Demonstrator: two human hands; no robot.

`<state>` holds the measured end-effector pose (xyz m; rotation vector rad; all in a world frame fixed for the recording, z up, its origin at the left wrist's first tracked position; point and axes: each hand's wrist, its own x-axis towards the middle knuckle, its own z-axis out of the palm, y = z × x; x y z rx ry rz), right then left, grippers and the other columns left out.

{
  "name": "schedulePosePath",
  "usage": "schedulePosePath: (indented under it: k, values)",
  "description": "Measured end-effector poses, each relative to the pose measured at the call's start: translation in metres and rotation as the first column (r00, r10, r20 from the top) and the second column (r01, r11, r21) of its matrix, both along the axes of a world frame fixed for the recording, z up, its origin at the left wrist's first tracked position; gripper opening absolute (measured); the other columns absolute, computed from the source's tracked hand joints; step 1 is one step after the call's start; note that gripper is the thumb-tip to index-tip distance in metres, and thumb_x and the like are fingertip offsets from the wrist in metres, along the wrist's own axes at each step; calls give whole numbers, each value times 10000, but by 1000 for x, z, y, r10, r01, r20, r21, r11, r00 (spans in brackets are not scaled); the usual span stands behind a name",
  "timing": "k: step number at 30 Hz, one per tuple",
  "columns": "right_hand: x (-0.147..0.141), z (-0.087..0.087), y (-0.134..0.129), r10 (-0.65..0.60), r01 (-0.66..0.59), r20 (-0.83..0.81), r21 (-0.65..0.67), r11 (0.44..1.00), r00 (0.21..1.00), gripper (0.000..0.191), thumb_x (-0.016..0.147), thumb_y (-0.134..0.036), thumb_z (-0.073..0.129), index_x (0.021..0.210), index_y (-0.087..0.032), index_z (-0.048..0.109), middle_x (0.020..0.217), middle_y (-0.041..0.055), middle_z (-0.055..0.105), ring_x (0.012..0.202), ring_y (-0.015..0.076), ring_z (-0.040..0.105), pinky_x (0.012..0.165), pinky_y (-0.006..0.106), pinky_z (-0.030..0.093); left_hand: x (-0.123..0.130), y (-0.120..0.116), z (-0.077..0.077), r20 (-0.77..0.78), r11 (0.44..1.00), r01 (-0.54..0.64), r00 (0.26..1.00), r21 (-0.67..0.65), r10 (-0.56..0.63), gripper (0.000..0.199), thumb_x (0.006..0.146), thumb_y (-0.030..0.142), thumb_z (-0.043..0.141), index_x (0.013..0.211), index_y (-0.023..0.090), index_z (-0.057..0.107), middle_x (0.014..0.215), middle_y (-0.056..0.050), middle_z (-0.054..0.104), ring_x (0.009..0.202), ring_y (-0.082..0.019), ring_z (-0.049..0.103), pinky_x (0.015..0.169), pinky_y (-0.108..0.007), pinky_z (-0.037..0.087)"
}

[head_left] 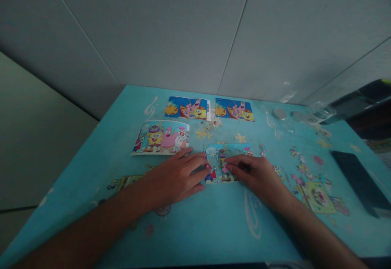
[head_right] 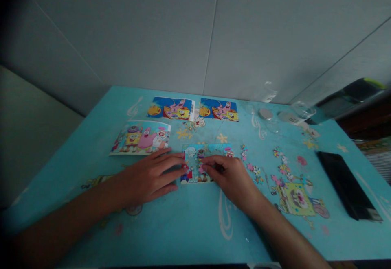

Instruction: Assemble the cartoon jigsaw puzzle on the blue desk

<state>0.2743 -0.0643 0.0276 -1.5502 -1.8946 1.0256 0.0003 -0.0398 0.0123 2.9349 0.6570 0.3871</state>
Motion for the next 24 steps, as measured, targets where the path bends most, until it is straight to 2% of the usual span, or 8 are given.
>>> schedulePosePath:
  k: [9, 15, 21, 24]
  values:
    - [-1, 0, -5, 2, -2, -7, 42, 999, 1000, 169, 954, -319, 670, 1084, -298, 776, 972, -26, 797, 788, 143, 709, 718, 260, 531, -1, 1, -2, -17, 1000, -7, 1000, 0, 7, 366, 1007, 345, 587, 1334, 181, 588, 1379, -153, 550, 1306, -316, 533, 1126, -562, 434]
    - [-1, 0, -9, 18, -17, -16, 55, 998, 1000, 170, 958, -300, 665, 1093, -303, 768, 955, -32, 787, 789, 132, 698, 715, 248, 519, -1, 0, -6, -2, 1000, 2, 1000, 7, -2, 370, 1015, 340, 562, 1347, 179, 580, 1370, -164, 562, 1324, -328, 523, 1130, -587, 422]
    - [2, 0, -8, -41, 41, -7, 39, 998, 999, 189, 960, -345, 661, 1115, -293, 756, 814, -33, 746, 683, 127, 636, 635, 249, 479, 0, 0, -4, -1, 1000, 0, 1000, 17, 0, 397, 1028, 358, 532, 1372, 160, 554, 1359, -158, 589, 1326, -318, 529, 1160, -586, 386]
    - [4, -2, -6, -83, 84, -29, 23, 996, 996, 193, 944, -335, 673, 1112, -267, 741, 819, -24, 740, 698, 134, 642, 646, 252, 487, 1, 0, -3, 15, 1000, -5, 1000, 26, 5, 397, 1032, 359, 525, 1370, 154, 552, 1359, -155, 595, 1315, -311, 533, 1161, -580, 380]
